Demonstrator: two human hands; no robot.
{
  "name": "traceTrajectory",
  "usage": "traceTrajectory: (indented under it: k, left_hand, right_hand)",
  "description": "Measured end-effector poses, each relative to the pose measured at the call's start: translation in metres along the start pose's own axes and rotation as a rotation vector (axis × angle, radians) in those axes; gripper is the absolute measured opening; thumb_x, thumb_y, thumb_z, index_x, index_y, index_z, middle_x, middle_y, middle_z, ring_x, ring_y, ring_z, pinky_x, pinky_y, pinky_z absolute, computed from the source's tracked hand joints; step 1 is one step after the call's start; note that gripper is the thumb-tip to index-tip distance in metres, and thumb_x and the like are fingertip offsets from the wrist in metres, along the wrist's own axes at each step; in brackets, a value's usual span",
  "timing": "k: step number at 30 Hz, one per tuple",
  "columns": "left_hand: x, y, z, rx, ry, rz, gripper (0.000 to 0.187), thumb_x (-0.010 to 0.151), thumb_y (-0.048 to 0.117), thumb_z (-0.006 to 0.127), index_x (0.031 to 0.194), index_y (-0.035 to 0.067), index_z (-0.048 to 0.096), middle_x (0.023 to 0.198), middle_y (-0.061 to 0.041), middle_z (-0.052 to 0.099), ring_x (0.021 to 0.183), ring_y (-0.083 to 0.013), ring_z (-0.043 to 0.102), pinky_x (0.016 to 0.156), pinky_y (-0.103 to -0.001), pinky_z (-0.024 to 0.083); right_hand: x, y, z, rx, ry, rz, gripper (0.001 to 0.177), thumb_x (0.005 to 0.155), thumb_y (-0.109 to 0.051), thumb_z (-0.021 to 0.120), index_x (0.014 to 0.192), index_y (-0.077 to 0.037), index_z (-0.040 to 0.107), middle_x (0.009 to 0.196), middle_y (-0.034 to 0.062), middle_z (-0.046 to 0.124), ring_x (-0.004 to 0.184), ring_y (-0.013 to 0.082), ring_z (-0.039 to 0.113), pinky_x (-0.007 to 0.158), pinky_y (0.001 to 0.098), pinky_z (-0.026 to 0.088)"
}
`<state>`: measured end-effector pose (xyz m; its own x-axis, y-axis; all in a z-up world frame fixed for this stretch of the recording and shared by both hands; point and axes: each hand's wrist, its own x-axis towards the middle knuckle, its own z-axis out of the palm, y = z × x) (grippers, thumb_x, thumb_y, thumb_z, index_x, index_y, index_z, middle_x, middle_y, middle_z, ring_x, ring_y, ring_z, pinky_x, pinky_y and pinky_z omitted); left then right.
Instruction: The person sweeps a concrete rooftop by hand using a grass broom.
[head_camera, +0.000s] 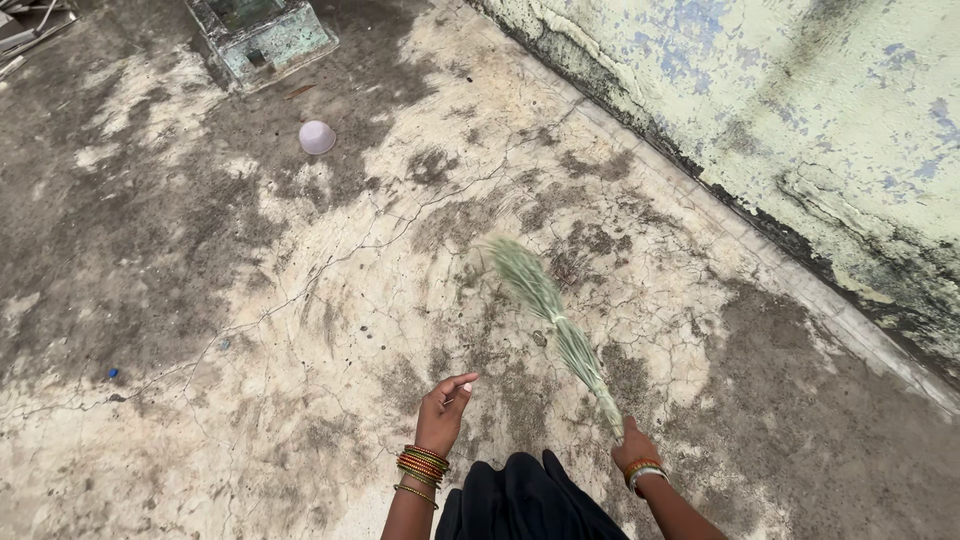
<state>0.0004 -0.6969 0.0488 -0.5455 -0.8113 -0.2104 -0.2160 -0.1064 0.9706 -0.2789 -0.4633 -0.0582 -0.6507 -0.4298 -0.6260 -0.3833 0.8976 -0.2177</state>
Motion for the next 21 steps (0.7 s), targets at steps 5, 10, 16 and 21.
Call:
traceTrajectory:
  k: [5, 10, 16, 21]
  left_hand:
    - [0.044, -0.007, 0.013, -0.019, -0.09, -0.011, 0.027, 0.098, 0.018, 0.062, 0.121, 0.011, 0.075, 0.112, -0.003, 0.079, 0.099, -0.0103, 0.071, 0.091, -0.029, 0.055]
    - [0.095, -0.002, 0.022, -0.047, -0.212, 0.071, 0.025, 0.099, 0.018, 0.062, 0.12, 0.01, 0.074, 0.115, -0.001, 0.077, 0.101, -0.0076, 0.07, 0.09, -0.028, 0.054]
    - [0.154, 0.024, 0.026, 0.024, -0.337, 0.038, 0.026, 0.1, 0.017, 0.061, 0.122, 0.011, 0.074, 0.11, -0.001, 0.077, 0.092, -0.0066, 0.066, 0.083, -0.025, 0.053]
    - [0.19, 0.042, 0.011, -0.027, -0.446, 0.179, 0.027, 0.097, 0.011, 0.059, 0.12, 0.01, 0.073, 0.116, 0.004, 0.073, 0.091, -0.0026, 0.066, 0.083, -0.021, 0.054]
  right_hand:
    - [-0.032, 0.049, -0.007, 0.065, -0.017, 0.37, 0.066, 0.091, -0.021, 0.067, 0.15, -0.016, 0.038, 0.114, 0.0183, 0.077, 0.104, 0.0325, 0.078, 0.091, 0.0455, 0.062]
    - [-0.019, 0.06, -0.02, 0.125, 0.015, 0.491, 0.041, 0.093, -0.024, 0.065, 0.126, -0.002, 0.061, 0.105, 0.0211, 0.077, 0.092, 0.0327, 0.077, 0.081, 0.0446, 0.061]
    - [0.011, -0.021, 0.0, 0.109, -0.179, 0.271, 0.029, 0.086, -0.011, 0.069, 0.112, 0.003, 0.072, 0.089, 0.0201, 0.079, 0.071, 0.0256, 0.079, 0.065, 0.0397, 0.062]
    - [0.035, -0.109, 0.037, 0.126, -0.325, 0.034, 0.034, 0.081, -0.012, 0.079, 0.108, 0.008, 0.072, 0.088, 0.0197, 0.077, 0.068, 0.025, 0.075, 0.064, 0.0401, 0.06]
